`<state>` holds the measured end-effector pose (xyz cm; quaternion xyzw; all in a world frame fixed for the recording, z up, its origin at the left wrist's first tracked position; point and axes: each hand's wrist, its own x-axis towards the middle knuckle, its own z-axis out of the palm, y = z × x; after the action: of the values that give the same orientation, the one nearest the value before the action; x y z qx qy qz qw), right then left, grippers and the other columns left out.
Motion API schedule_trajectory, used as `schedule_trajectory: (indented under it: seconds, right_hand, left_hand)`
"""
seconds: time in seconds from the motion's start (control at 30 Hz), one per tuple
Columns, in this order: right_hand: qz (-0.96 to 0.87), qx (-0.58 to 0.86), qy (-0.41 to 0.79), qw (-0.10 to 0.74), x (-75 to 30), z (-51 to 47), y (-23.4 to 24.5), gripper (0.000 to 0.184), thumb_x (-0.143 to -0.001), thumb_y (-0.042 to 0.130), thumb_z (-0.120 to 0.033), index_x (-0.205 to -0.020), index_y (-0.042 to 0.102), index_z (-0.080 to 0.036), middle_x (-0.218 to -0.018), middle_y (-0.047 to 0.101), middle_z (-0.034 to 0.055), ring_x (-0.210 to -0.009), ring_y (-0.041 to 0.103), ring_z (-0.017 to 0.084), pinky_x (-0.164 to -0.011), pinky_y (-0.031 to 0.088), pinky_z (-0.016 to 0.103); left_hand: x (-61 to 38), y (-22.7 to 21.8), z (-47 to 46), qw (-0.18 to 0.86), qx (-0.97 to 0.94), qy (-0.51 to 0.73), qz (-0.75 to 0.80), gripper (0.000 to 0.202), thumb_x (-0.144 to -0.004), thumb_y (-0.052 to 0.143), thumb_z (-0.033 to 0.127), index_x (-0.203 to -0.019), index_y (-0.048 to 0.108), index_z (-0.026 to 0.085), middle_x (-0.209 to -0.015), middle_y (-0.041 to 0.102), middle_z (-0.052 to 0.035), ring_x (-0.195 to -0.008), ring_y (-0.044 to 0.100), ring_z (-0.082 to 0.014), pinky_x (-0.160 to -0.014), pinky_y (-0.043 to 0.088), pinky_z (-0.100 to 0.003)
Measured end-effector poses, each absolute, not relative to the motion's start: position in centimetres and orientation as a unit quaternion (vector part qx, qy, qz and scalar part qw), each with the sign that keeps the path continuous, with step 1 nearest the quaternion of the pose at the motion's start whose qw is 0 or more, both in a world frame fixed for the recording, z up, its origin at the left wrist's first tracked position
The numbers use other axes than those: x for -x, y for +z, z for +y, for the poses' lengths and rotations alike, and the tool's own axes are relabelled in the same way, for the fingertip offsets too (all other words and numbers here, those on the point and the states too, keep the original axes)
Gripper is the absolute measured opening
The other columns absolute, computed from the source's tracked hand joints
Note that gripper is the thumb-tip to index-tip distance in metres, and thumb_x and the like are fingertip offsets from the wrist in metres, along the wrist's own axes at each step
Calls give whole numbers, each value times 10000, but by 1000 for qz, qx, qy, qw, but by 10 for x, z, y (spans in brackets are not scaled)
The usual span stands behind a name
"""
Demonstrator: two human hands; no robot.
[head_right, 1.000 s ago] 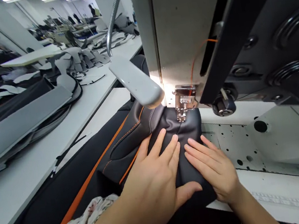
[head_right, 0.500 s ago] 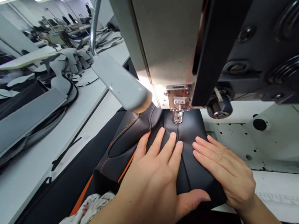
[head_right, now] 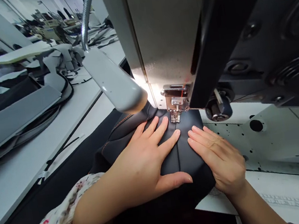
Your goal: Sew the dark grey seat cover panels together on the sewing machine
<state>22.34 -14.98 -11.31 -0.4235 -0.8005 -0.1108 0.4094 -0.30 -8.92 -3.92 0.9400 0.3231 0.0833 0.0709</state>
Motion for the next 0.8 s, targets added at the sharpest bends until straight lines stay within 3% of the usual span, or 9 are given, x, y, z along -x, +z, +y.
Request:
schedule_trajectory:
  seconds: [0.17, 0.53, 0.8]
  right_hand:
    - [-795, 424, -135, 411, -223, -142, -113, 360, -1039, 510, -190, -1345, 665, -81, -1327, 707, 203, -1307, 650, 333, -1114, 548, 543]
    - [-780, 426, -154, 432, -228, -118, -123, 455, -972, 585, -129, -1424, 637, -150, -1382, 690, 145, -1300, 656, 337, -1094, 569, 517]
    - [-724, 450, -174, 493, -224, -91, -136, 469, -954, 580, -65, -1383, 679, -226, -1329, 730, 78, -1202, 716, 267, -1064, 581, 443]
  left_hand:
    - [7, -41, -75, 84, -949, 100, 288, 801, -918, 538, 795, -1498, 585, 244, -1608, 440, -245, -1528, 332, -517, -1191, 306, -715]
    - [10, -51, -47, 107, -952, 147, 245, 582, -913, 697, 633, -1421, 648, 354, -1627, 431, -206, -1533, 372, -455, -1174, 345, -711]
    - [10, -60, -13, 142, -953, 164, 210, 514, -900, 765, 530, -1383, 669, 382, -1630, 452, -144, -1521, 422, -393, -1240, 237, -706]
